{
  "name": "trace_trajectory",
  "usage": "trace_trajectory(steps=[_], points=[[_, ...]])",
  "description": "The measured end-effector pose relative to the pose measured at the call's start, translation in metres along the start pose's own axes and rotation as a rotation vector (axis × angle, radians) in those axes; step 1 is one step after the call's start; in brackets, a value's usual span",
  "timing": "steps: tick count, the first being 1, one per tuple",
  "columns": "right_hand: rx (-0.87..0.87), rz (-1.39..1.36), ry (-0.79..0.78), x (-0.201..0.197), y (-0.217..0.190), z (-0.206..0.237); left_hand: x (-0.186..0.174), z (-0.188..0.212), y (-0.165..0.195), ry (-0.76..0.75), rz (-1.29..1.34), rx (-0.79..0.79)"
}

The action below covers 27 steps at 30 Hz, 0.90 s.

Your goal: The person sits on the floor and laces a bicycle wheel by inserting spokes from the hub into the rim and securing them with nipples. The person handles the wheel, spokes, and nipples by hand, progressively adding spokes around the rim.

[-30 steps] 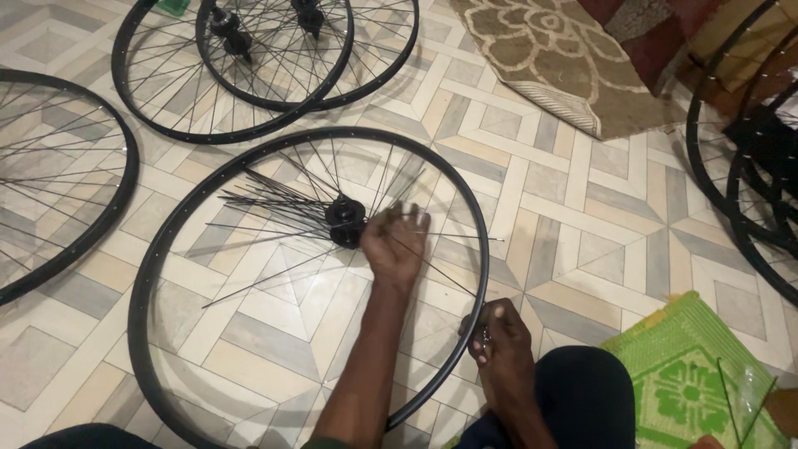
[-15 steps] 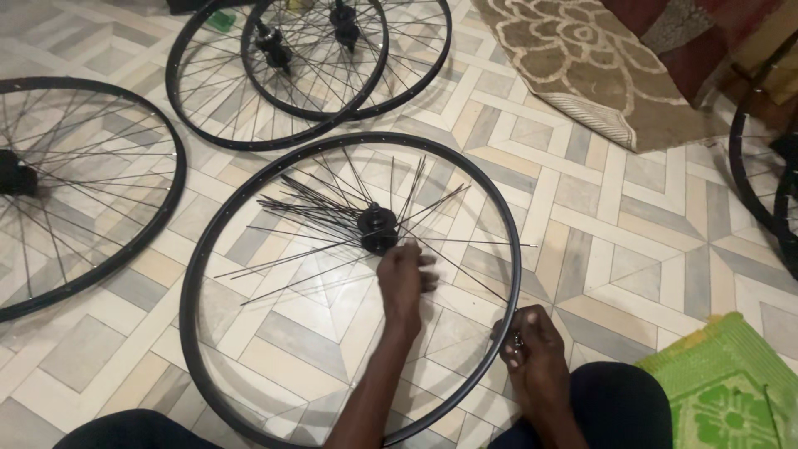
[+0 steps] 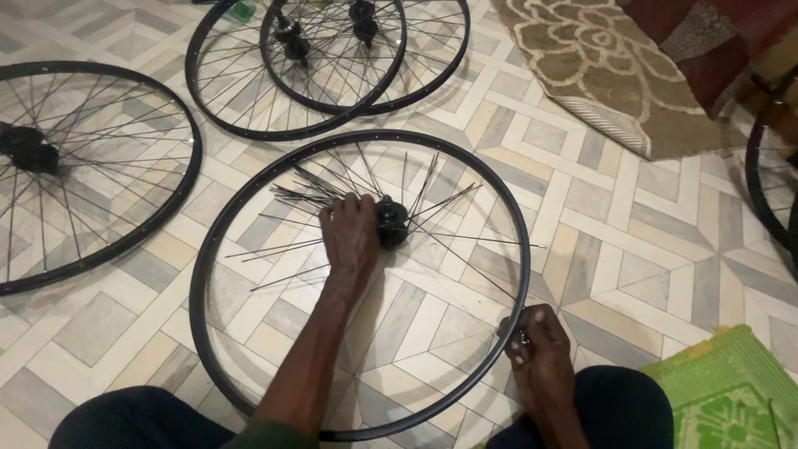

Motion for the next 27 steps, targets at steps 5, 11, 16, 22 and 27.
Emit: trace_trajectory(steps=[5, 11, 16, 22, 27], points=[[-0.004, -0.026, 0.003, -0.005, 0.002, -0.002, 0.002, 0.005, -0.012, -0.112, 0.004, 0.094], [0.003, -0.019, 0.019, -0.005, 0.002, -0.002, -0.008, 0.034, -0.016, -0.306, 0.001, 0.116], [-0.027, -0.012, -0.012, -0.004, 0.001, -0.003, -0.007, 0.039, -0.019, -0.681, 0.465, -0.157], [-0.021, 0.001, -0.021, -0.004, 0.0, -0.005, -0.001, 0.056, -0.002, -0.815, 1.613, -0.796], [-0.015, 0.01, -0.014, -0.002, -0.003, -0.002, 0.003, 0.065, -0.001, -0.773, 1.673, -0.833]])
Point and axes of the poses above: each hand's wrist, its own z-axis away from the middle knuckle, its own x-axis out of the palm, y = z × x, the point moved 4 cm from there along -z, towards the middle knuckle, and after that the axes turned 11 degrees about -y, right-handed, at the moved point
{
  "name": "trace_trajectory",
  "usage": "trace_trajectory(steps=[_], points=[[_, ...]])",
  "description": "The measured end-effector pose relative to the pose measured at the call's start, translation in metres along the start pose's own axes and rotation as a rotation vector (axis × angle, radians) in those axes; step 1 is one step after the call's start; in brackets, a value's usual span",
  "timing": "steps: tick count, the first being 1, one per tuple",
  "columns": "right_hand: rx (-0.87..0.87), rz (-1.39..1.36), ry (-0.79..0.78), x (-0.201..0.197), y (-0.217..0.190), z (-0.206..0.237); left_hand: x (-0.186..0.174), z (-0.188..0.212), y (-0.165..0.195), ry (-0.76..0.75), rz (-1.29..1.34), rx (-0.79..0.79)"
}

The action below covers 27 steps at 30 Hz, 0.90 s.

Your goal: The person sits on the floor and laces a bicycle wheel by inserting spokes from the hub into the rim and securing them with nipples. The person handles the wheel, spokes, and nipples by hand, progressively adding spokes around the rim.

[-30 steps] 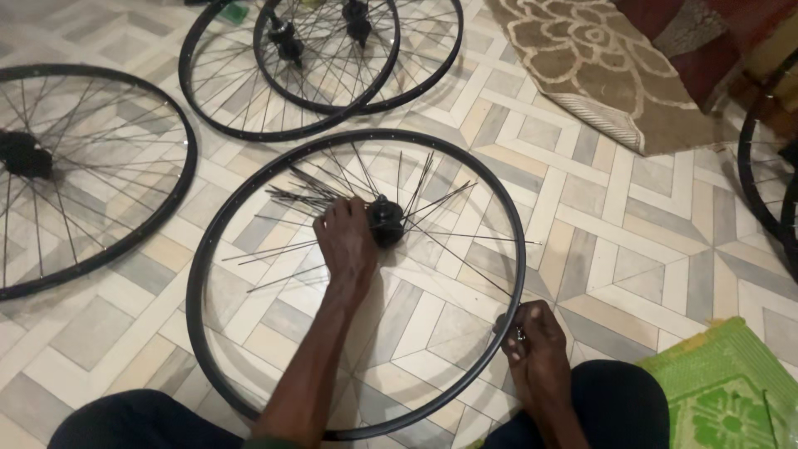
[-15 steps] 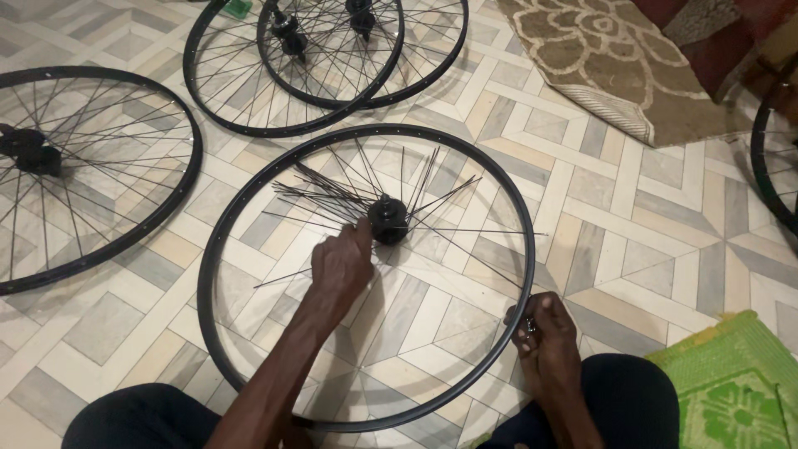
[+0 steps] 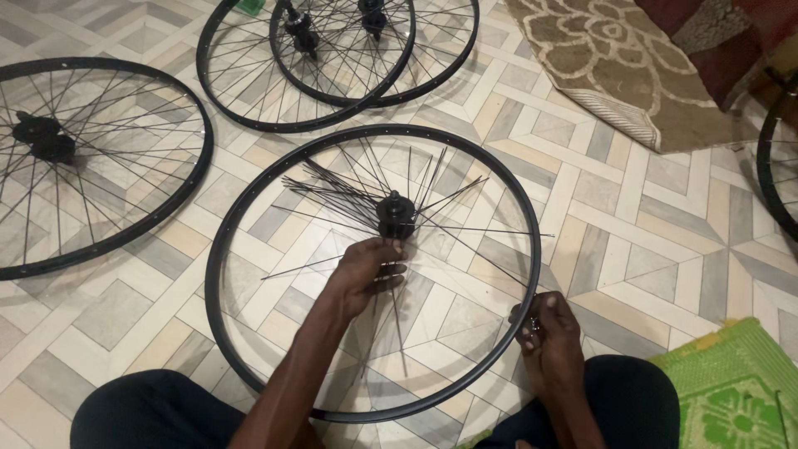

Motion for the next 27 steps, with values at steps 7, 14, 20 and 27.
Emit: trace_trajectory(steps=[7, 14, 20, 27], points=[[0.014, 0.025, 0.021, 0.001, -0.001, -0.001, -0.025, 0.007, 0.008, -0.032, -0.091, -0.043], [0.011, 0.018, 0.019, -0.004, 0.003, -0.004, -0.042, 0.007, 0.007, -0.165, 0.113, -0.024], [0.037, 0.017, 0.043, -0.008, 0.006, -0.004, -0.05, -0.001, -0.004, -0.513, 0.262, 0.071], [0.001, 0.002, 0.003, -0.005, 0.005, -0.003, 0.008, 0.036, -0.023, -0.554, 0.553, 0.061]])
Point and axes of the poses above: each hand's wrist, its own z-axis away from the middle knuckle, its own x-axis out of the palm, y = z × x, the point moved 4 cm from there along -z, towards the middle knuckle, and after that the axes turned 11 degrees about -y, right-handed, at the moved point
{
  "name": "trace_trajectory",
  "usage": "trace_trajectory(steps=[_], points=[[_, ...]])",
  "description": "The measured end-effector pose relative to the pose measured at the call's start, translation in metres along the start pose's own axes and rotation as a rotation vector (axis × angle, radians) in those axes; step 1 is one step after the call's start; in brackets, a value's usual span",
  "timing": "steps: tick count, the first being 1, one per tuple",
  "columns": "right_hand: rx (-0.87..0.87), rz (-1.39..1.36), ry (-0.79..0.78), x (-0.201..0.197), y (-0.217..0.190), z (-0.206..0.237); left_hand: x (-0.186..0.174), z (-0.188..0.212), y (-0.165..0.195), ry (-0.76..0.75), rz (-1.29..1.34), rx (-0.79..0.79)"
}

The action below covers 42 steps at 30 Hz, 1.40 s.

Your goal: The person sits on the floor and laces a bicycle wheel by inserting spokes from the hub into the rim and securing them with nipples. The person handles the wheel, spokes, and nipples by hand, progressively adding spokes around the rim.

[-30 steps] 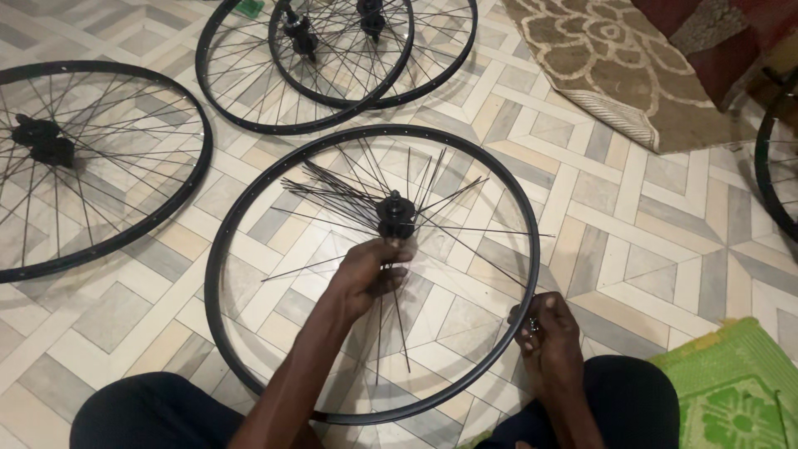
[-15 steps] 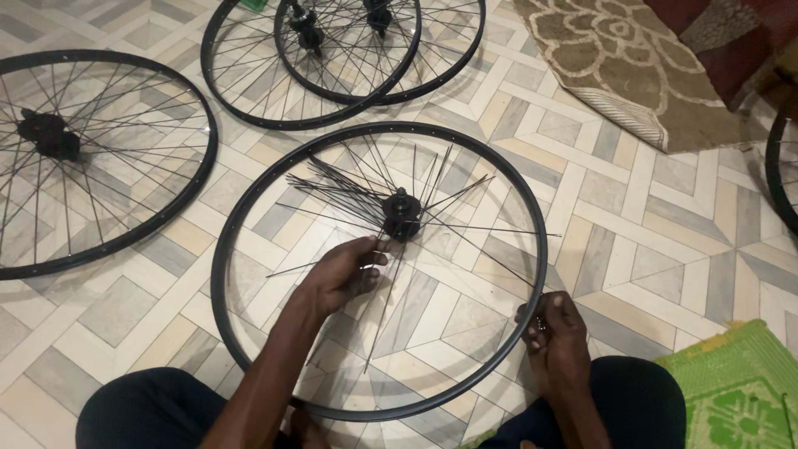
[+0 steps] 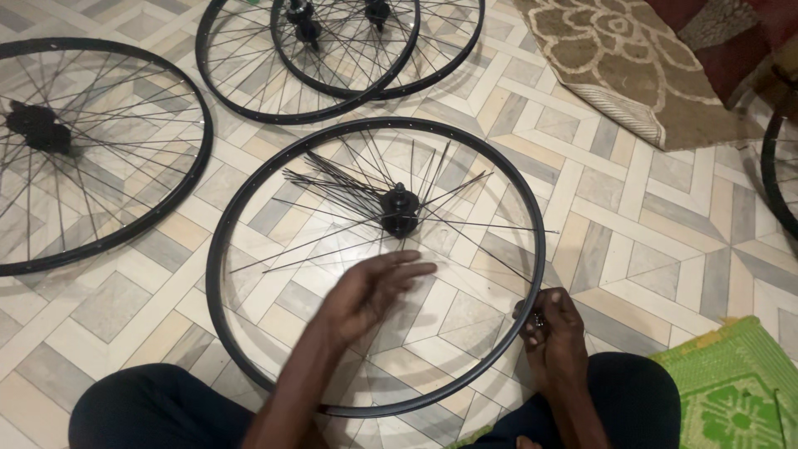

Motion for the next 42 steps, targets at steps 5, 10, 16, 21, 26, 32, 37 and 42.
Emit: trace_trajectory(steps=[5, 10, 16, 21, 26, 32, 37, 42], points=[[0.003, 0.011, 0.019, 0.001, -0.004, 0.0, 0.052, -0.011, -0.052, 0.353, -0.855, -0.237], [-0.003, 0.037, -0.005, 0.004, -0.009, -0.001, 0.069, -0.018, -0.083, 0.123, -0.627, -0.338], [0.038, 0.022, 0.043, -0.009, -0.008, -0.02, 0.06, -0.038, -0.099, 0.118, -0.545, -0.158], [-0.047, 0.011, -0.02, -0.04, -0.006, -0.021, 0.057, -0.069, -0.125, 0.275, -0.453, -0.013], [0.157, -0.252, 0.141, -0.068, 0.011, -0.016, 0.054, -0.092, -0.137, 0.337, -0.424, 0.058], [0.091, -0.034, 0.209, -0.055, 0.005, -0.007, 0.052, -0.098, -0.131, 0.339, -0.549, 0.048], [0.093, -0.043, 0.291, -0.044, -0.004, 0.0, 0.057, -0.095, -0.126, 0.302, -0.518, 0.054], [0.058, 0.043, 0.238, -0.043, -0.002, 0.0, 0.055, -0.093, -0.117, 0.293, -0.486, -0.017]])
Point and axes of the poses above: each hand's wrist, its own z-axis away from the middle knuckle, its own x-axis out of the palm, y = z × x, the point moved 4 cm from there along -z, towards the middle knuckle, and after that the axes turned 11 degrees about -y, right-handed, at the moved point
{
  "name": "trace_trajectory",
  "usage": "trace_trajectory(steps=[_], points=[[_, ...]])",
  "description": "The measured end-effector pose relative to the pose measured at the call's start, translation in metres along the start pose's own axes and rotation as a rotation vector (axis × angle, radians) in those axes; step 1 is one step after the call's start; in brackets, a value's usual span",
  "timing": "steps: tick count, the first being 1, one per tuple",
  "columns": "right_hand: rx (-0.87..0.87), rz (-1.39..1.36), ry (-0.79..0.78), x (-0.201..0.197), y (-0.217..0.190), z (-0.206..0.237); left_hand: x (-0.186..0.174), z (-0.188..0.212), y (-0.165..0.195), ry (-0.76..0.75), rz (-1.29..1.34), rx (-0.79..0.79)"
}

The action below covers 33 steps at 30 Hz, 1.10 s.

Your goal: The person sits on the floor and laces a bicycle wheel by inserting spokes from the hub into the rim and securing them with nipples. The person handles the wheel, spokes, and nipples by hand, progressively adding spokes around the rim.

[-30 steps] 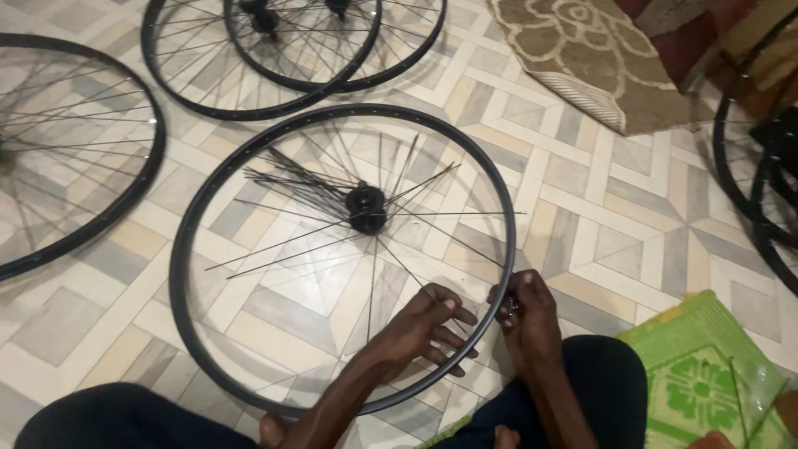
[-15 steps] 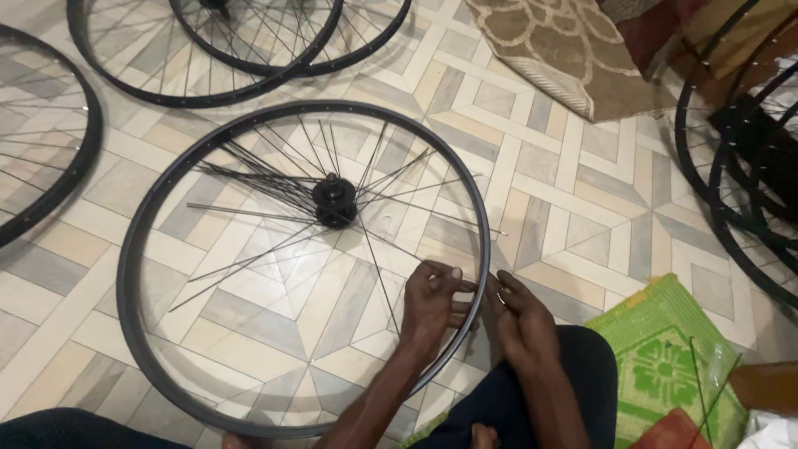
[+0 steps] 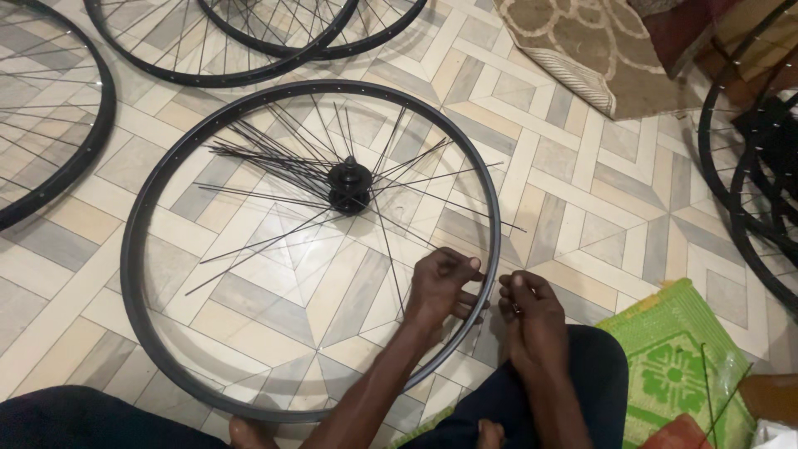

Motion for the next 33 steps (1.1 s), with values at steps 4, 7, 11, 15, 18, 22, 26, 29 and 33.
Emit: trace_trajectory(steps=[4, 7, 11, 15, 18, 22, 26, 29, 33], points=[[-0.025, 0.058, -0.099, 0.001, 0.005, 0.003, -0.002, 0.0, 0.006, -0.033, -0.023, -0.023], [0.015, 0.034, -0.143, 0.006, 0.008, 0.003, -0.004, 0.001, 0.009, 0.014, -0.094, -0.042], [0.097, -0.003, -0.146, 0.01, 0.011, 0.003, -0.008, 0.003, 0.012, 0.106, -0.093, -0.017], [0.083, -0.101, -0.213, 0.013, 0.01, 0.001, -0.008, 0.003, 0.011, 0.087, -0.093, 0.001], [0.112, -0.103, -0.211, 0.011, 0.011, 0.0, -0.009, 0.003, 0.011, 0.08, -0.072, 0.013], [0.121, -0.105, -0.214, 0.012, 0.011, 0.003, -0.008, 0.003, 0.011, 0.076, -0.063, 0.012], [0.082, -0.08, -0.216, 0.02, 0.005, 0.007, -0.009, 0.004, 0.01, 0.078, -0.037, 0.0], [-0.071, 0.208, -0.218, 0.031, -0.007, 0.009, -0.01, 0.004, 0.01, 0.069, -0.05, 0.01], [0.049, 0.302, -0.157, 0.041, -0.013, 0.007, -0.011, 0.002, 0.009, 0.075, -0.083, 0.006]])
Point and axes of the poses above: each hand's wrist, its own z-axis away from the middle knuckle, its own x-axis out of the palm, y = z × x, the point moved 4 cm from there along -z, towards the middle knuckle, and after that the axes turned 11 degrees about -y, right-handed, at the moved point
